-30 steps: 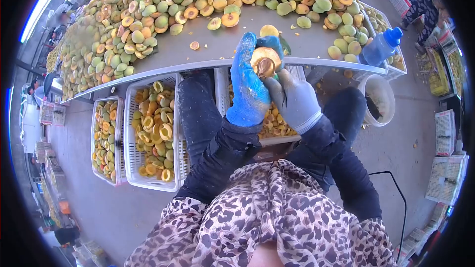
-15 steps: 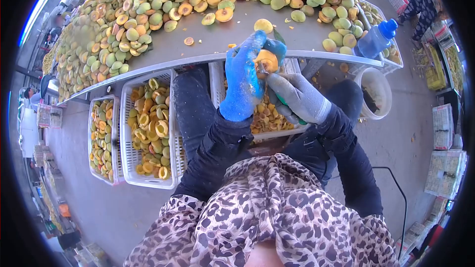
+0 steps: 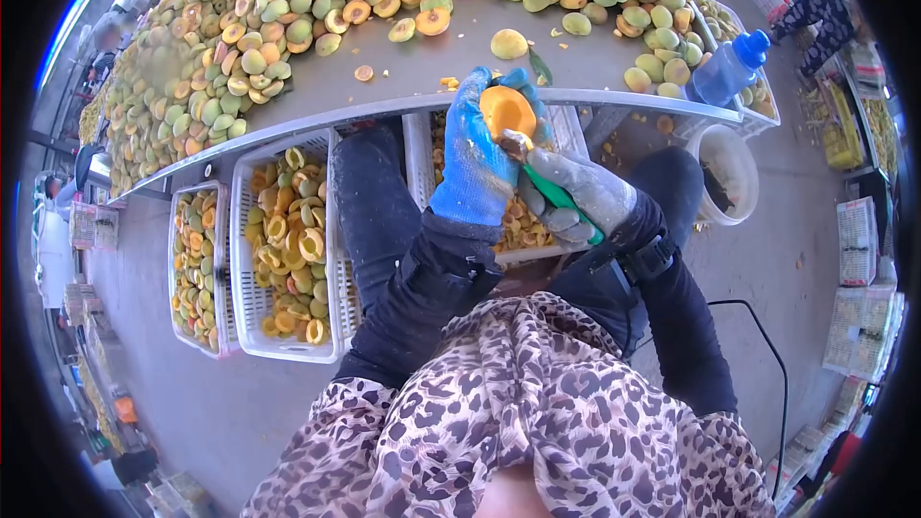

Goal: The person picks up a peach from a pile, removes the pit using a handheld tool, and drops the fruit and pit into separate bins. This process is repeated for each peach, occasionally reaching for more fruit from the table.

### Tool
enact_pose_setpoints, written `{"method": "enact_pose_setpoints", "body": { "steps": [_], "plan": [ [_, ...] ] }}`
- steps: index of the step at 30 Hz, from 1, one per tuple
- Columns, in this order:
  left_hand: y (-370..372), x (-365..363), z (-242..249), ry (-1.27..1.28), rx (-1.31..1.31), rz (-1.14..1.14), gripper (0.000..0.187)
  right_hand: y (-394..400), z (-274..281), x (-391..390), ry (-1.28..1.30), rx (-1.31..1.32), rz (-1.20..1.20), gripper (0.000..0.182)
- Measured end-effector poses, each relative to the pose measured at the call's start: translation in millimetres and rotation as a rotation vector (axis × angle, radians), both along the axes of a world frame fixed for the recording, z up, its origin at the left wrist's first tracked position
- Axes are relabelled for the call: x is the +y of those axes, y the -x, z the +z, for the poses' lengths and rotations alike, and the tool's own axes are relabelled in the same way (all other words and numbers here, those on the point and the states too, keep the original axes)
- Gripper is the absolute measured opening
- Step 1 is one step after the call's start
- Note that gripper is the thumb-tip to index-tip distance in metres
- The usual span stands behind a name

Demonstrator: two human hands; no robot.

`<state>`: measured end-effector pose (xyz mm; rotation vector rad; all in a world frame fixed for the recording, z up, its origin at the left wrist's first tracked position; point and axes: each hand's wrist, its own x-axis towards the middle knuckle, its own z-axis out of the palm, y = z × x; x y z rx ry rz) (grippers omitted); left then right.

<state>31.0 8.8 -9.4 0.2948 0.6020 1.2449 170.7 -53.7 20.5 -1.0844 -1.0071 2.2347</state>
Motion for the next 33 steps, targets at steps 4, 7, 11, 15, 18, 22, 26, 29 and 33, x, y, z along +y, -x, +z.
{"method": "enact_pose_setpoints", "body": {
  "steps": [4, 7, 11, 15, 18, 22, 26, 29, 33],
  "plan": [
    [24.9, 14.0, -29.6, -0.059, -0.044, -0.015, 0.032, 2.8, -0.1, -9.0, 0.013, -0.199, 0.001, 0.053],
    [55.6, 26.9, -28.7, 0.056, -0.160, 0.203, 0.030, -2.4, -26.5, -5.8, -0.107, -0.381, -0.047, 0.048],
    [49.8, 11.6, -35.3, -0.030, -0.021, 0.180, 0.037, 21.9, -67.4, 20.8, -1.296, -1.205, -0.357, 0.028],
    [54.1, 2.5, -50.9, -0.041, -0.050, 0.152, 0.038, 46.4, -42.2, 32.0, -1.458, -1.206, -0.345, 0.023],
    [59.8, -15.7, -55.4, -0.795, 1.174, 0.314, 0.037, 52.3, -43.6, 36.8, -1.542, -1.442, -0.304, 0.025],
    [72.6, -47.3, -16.9, -0.619, 0.923, 0.301, 0.035, 49.2, -75.5, 41.1, -1.167, -1.706, -0.198, 0.028],
    [165.6, -43.8, 3.6, -0.263, 1.515, 0.526, 0.018, 6.5, -99.1, 32.2, -0.994, -1.558, -0.126, 0.034],
    [181.8, -3.3, -14.9, -0.602, 2.187, 0.678, 0.022, 0.9, -116.4, 18.3, -0.880, -1.412, -0.119, 0.035],
    [91.1, 82.2, -15.2, -1.182, 1.813, 0.309, 0.041, 15.6, -130.0, 14.9, -0.965, -1.148, -0.125, 0.033]
  ]
}}
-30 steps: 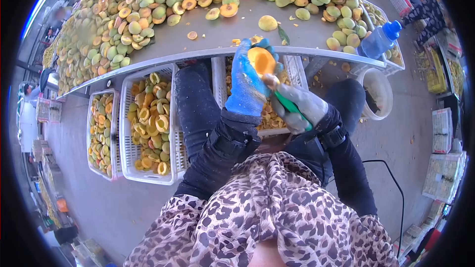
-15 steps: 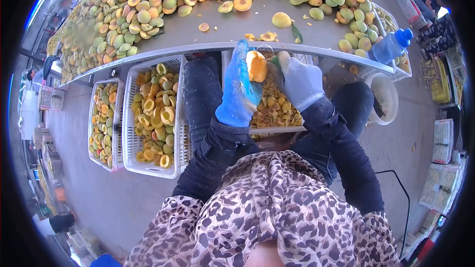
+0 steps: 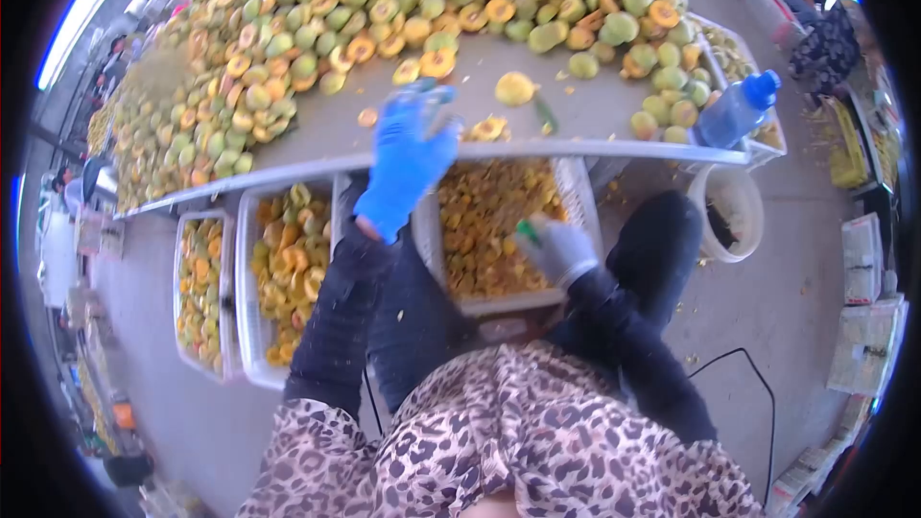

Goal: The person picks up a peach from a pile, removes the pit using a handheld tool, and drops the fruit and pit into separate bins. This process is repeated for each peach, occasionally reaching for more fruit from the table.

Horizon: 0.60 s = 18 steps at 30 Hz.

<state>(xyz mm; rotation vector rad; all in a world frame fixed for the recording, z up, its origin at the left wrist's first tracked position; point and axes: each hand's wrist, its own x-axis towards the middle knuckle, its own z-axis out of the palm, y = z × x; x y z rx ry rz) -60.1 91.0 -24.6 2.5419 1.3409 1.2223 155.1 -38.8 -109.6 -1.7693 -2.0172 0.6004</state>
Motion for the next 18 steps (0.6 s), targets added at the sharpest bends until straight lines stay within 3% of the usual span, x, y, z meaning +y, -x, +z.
{"method": "enact_pose_setpoints", "body": {
  "steps": [2, 4, 5, 7, 8, 12, 14, 15, 17, 18],
  "plan": [
    [-53.3, 46.0, -16.8, 0.110, -0.052, -0.155, 0.048, 2.5, -1.2, -3.6, 0.008, 0.056, -0.023, 0.031],
    [-89.1, 78.1, -28.1, 0.265, 0.306, -0.252, 0.059, -0.2, 3.9, -8.5, 0.034, 0.072, -0.022, 0.031],
    [-102.2, 92.2, -32.8, 0.258, 0.307, -0.261, 0.059, -2.9, 3.3, -11.0, 0.058, 0.052, -0.039, 0.031],
    [-118.7, 117.0, -47.9, 0.618, 0.570, -0.207, 0.062, -10.8, -4.2, -13.2, 0.087, 0.068, -0.062, 0.030],
    [-117.2, 134.1, -72.9, 0.580, 0.528, -0.251, 0.057, -15.8, -4.2, -10.9, 0.095, 0.075, -0.063, 0.030],
    [-109.6, 136.1, -78.5, 0.439, 0.435, -0.174, 0.049, -31.1, 13.9, -2.2, 0.011, 0.222, -0.096, 0.026],
    [-96.0, 126.5, -50.7, 1.119, -0.337, -0.337, 0.042, -36.4, 38.7, 10.8, -0.065, 0.290, -0.137, 0.024],
    [-91.8, 105.9, -30.7, 1.130, -0.326, -0.325, 0.042, -37.5, 54.1, 17.3, -0.082, 0.314, -0.161, 0.024],
    [-83.2, 47.4, 2.0, 1.301, -1.014, -0.479, 0.030, -34.5, 74.1, 31.4, -0.304, 0.340, -0.139, 0.023],
    [-81.8, 34.2, -0.7, 1.301, -1.016, -0.459, 0.030, -30.8, 82.2, 35.8, -0.327, 0.295, -0.117, 0.023]
  ]
}}
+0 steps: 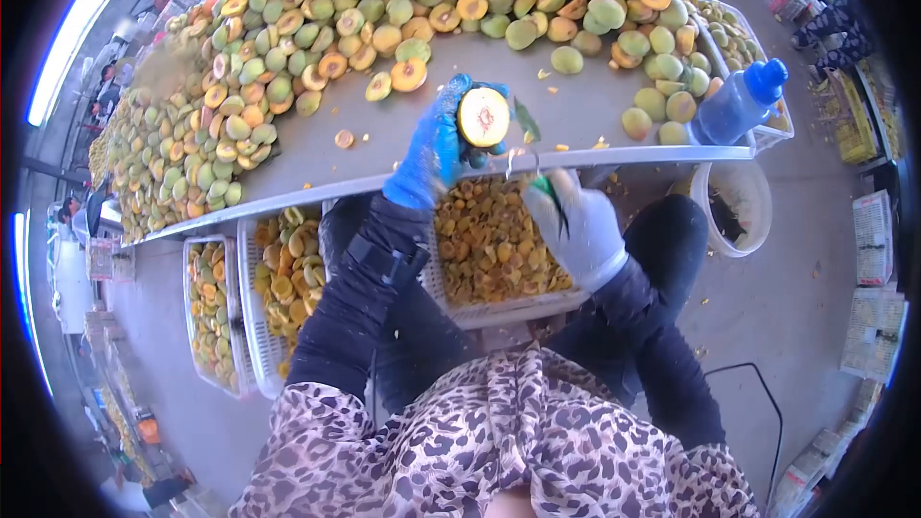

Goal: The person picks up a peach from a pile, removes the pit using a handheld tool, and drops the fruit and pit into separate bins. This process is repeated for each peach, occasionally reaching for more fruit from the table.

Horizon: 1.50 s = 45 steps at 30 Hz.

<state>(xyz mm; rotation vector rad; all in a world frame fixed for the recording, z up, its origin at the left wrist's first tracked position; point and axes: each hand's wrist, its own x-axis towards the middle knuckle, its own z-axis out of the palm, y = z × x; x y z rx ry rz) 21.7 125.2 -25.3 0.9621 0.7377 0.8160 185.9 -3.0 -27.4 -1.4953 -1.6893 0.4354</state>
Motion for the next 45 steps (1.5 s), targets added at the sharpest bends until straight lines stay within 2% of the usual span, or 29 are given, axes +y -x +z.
{"method": "enact_pose_setpoints", "body": {
  "steps": [2, 5, 6, 9, 13, 15, 16, 18, 19, 21, 22, 24, 25, 27, 28, 30, 31, 33, 34, 36, 40, 42, 43, 45],
  "plan": [
    [-1.8, -24.3, -5.9, -0.301, 0.043, 0.091, 0.024, 9.8, 11.7, 7.0, -0.084, -0.036, 0.039, 0.024],
    [-3.5, -61.1, 13.7, -0.358, -0.038, 0.175, 0.024, 24.9, 19.0, -1.0, -0.028, -0.139, 0.048, 0.028],
    [-3.0, -69.5, 10.5, -0.428, -0.009, 0.237, 0.027, 31.1, 20.2, -5.7, 0.006, -0.016, 0.050, 0.031],
    [2.7, -91.7, 18.8, -0.525, 0.010, 0.293, 0.028, 40.6, 25.4, -19.1, -0.032, -0.051, 0.078, 0.032],
    [20.8, -86.0, 5.0, -0.578, -0.128, 0.179, 0.034, 38.3, 38.1, -33.4, 0.083, -0.148, 0.174, 0.031],
    [26.1, -82.0, 6.2, -0.564, 0.017, 0.095, 0.046, 34.6, 33.0, -33.0, 0.150, 0.114, 0.319, 0.031],
    [25.9, -85.7, 6.3, -0.568, 0.010, 0.097, 0.046, 36.8, 31.9, -34.7, 0.148, 0.106, 0.319, 0.031],
    [19.7, -103.1, 18.5, -0.482, -0.224, 0.174, 0.047, 42.0, 28.8, -38.8, 0.035, -0.050, 0.185, 0.032],
    [14.7, -109.2, 16.7, -0.485, -0.229, 0.175, 0.047, 42.6, 25.3, -38.2, 0.031, -0.055, 0.186, 0.032],
    [9.1, -118.6, 7.2, -0.400, -0.376, 0.416, 0.040, 45.8, 18.9, -36.5, -0.027, -0.025, 0.226, 0.033],
    [17.2, -115.8, -1.2, -0.397, -0.371, 0.425, 0.040, 46.1, 19.9, -38.5, -0.022, -0.023, 0.235, 0.033],
    [32.5, -106.7, -6.4, -0.788, 0.094, 0.344, 0.038, 42.6, 27.5, -43.2, 0.129, 0.051, 0.379, 0.034],
    [33.3, -105.4, -9.2, -0.784, 0.092, 0.343, 0.038, 42.2, 27.1, -42.8, 0.133, 0.050, 0.378, 0.034],
    [29.9, -109.8, 12.7, -0.330, -0.259, 0.145, 0.045, 41.4, 27.7, -42.7, 0.160, 0.159, 0.464, 0.039],
    [23.0, -108.8, 8.2, -0.331, -0.262, 0.142, 0.045, 40.5, 34.3, -44.1, 0.158, 0.156, 0.460, 0.039],
    [5.1, -110.7, 3.8, -0.409, -0.153, 0.600, 0.049, 40.2, 54.3, -49.2, 0.775, 0.542, 0.443, 0.048],
    [7.0, -109.2, 3.5, -0.409, -0.156, 0.599, 0.049, 38.5, 52.3, -48.7, 0.775, 0.541, 0.441, 0.048],
    [16.9, -115.7, 27.5, -0.271, -0.179, 0.284, 0.048, 36.5, 45.0, -50.8, 0.788, 0.569, 0.495, 0.047],
    [18.8, -112.4, 16.6, -0.266, -0.176, 0.280, 0.048, 35.2, 48.0, -50.9, 0.791, 0.574, 0.492, 0.047],
    [20.9, -104.9, -9.5, -0.634, 0.087, 0.368, 0.051, 33.0, 61.0, -49.5, 0.892, 0.397, 0.454, 0.050],
    [15.6, -113.2, -13.8, -0.719, -0.019, 0.323, 0.054, 28.1, 58.7, -50.6, 1.074, 0.488, 0.494, 0.049],
    [1.8, -117.7, -2.6, -0.310, -0.530, 0.434, 0.052, 35.0, 60.1, -57.1, 1.166, 0.845, 0.560, 0.051],
    [2.8, -118.1, 2.5, -0.310, -0.529, 0.435, 0.052, 35.7, 56.7, -59.7, 1.168, 0.845, 0.561, 0.051],
    [6.3, -117.2, 10.0, 0.126, -0.714, 0.482, 0.048, 37.2, 40.9, -64.6, 1.243, 1.396, 0.725, 0.052]
  ]
}}
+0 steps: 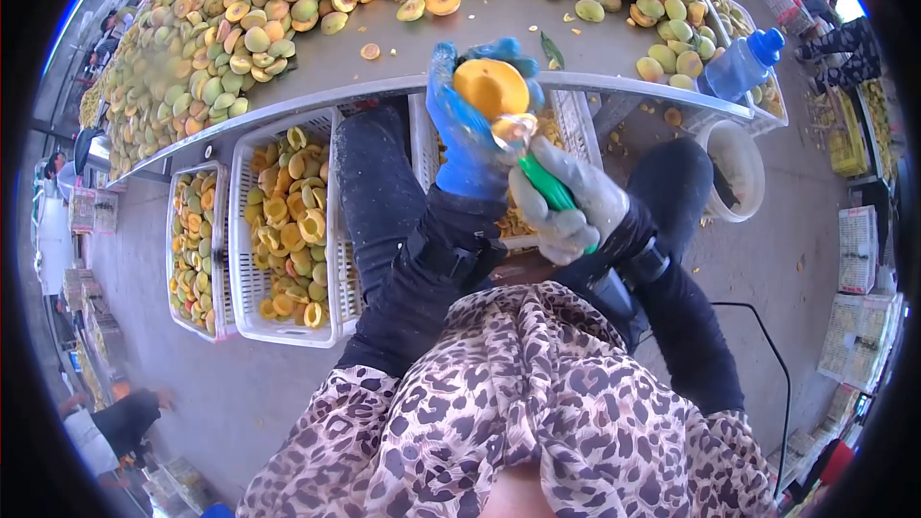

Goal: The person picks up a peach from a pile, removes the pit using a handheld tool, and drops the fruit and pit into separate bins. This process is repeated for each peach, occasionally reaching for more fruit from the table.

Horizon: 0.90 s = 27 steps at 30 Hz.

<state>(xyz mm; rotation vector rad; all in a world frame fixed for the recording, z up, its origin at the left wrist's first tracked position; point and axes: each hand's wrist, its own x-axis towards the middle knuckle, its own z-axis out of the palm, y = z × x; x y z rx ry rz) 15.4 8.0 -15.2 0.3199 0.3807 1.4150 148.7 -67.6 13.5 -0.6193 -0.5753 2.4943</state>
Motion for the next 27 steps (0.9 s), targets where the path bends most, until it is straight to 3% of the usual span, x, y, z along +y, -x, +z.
{"method": "enact_pose_setpoints", "body": {
  "steps": [1, 2, 4, 5, 6, 8, 10, 12, 13, 14, 16, 17, 19, 20, 22, 24, 26, 27],
  "plan": [
    [2.1, 4.1, 0.8, 0.076, -0.022, 0.012, 0.045, 3.4, -13.0, -4.4, 0.014, 0.212, -0.018, 0.052],
    [6.9, 7.7, -8.3, 0.073, -0.021, 0.023, 0.045, 4.7, -11.2, -2.2, 0.013, 0.214, -0.007, 0.052],
    [20.6, 14.7, -35.7, -0.092, 0.308, 0.066, 0.042, 5.8, -8.4, 0.9, -0.146, -0.272, -0.237, 0.049],
    [31.6, 6.6, -26.5, 0.093, 0.327, -0.018, 0.037, 3.0, -21.8, 12.3, -0.441, -0.751, -0.279, 0.042],
    [38.9, 1.4, -33.0, 0.103, 0.330, -0.017, 0.037, 1.9, -35.6, 18.8, -0.432, -0.748, -0.274, 0.042],
    [48.3, -3.7, -45.2, 0.099, 0.336, -0.097, 0.036, 4.8, -47.2, 28.2, -1.586, -1.612, -0.609, 0.033],
    [40.4, -12.4, -50.1, 0.070, 0.331, -0.050, 0.038, 13.9, -39.3, 29.0, -1.567, -1.647, -0.563, 0.028],
    [37.7, -23.6, -54.6, -0.265, 0.283, 0.055, 0.036, 20.2, -33.8, 32.6, -1.633, -1.761, -0.478, 0.029],
    [45.1, -27.4, -54.5, -0.202, 0.257, -0.059, 0.049, 20.1, -34.2, 33.5, -1.636, -1.762, -0.477, 0.029],
    [47.4, -26.9, -49.5, -0.202, 0.254, -0.057, 0.049, 20.1, -35.9, 34.2, -1.693, -1.791, -0.466, 0.028],
    [51.0, -26.6, -41.3, 0.114, 0.030, -0.190, 0.064, 22.4, -37.0, 34.4, -1.754, -1.814, -0.450, 0.027],
    [49.1, -29.4, -42.0, 0.114, 0.029, -0.189, 0.064, 23.7, -37.1, 33.4, -1.740, -1.882, -0.388, 0.023],
    [42.3, -40.7, -43.2, -0.089, 0.333, -0.027, 0.054, 25.9, -40.0, 30.7, -1.725, -1.951, -0.328, 0.019],
    [45.6, -44.0, -42.9, -0.100, 0.332, -0.025, 0.054, 28.0, -46.4, 30.6, -1.701, -2.010, -0.235, 0.015],
    [60.2, -51.9, -45.2, -0.108, 0.775, -0.066, 0.050, 35.6, -54.6, 27.6, -1.684, -2.067, -0.151, 0.011],
    [79.2, -62.2, -57.3, -0.055, 0.836, -0.087, 0.052, 53.8, -61.5, 17.8, -1.660, -2.021, 0.015, 0.007],
    [98.5, -77.0, -75.4, 0.161, 0.596, -0.040, 0.044, 77.3, -70.3, 11.6, -1.645, -1.947, 0.072, 0.008],
    [105.9, -88.6, -73.3, 0.162, 0.606, -0.032, 0.044, 84.9, -77.2, 12.3, -1.622, -1.881, 0.137, 0.008]
  ]
}}
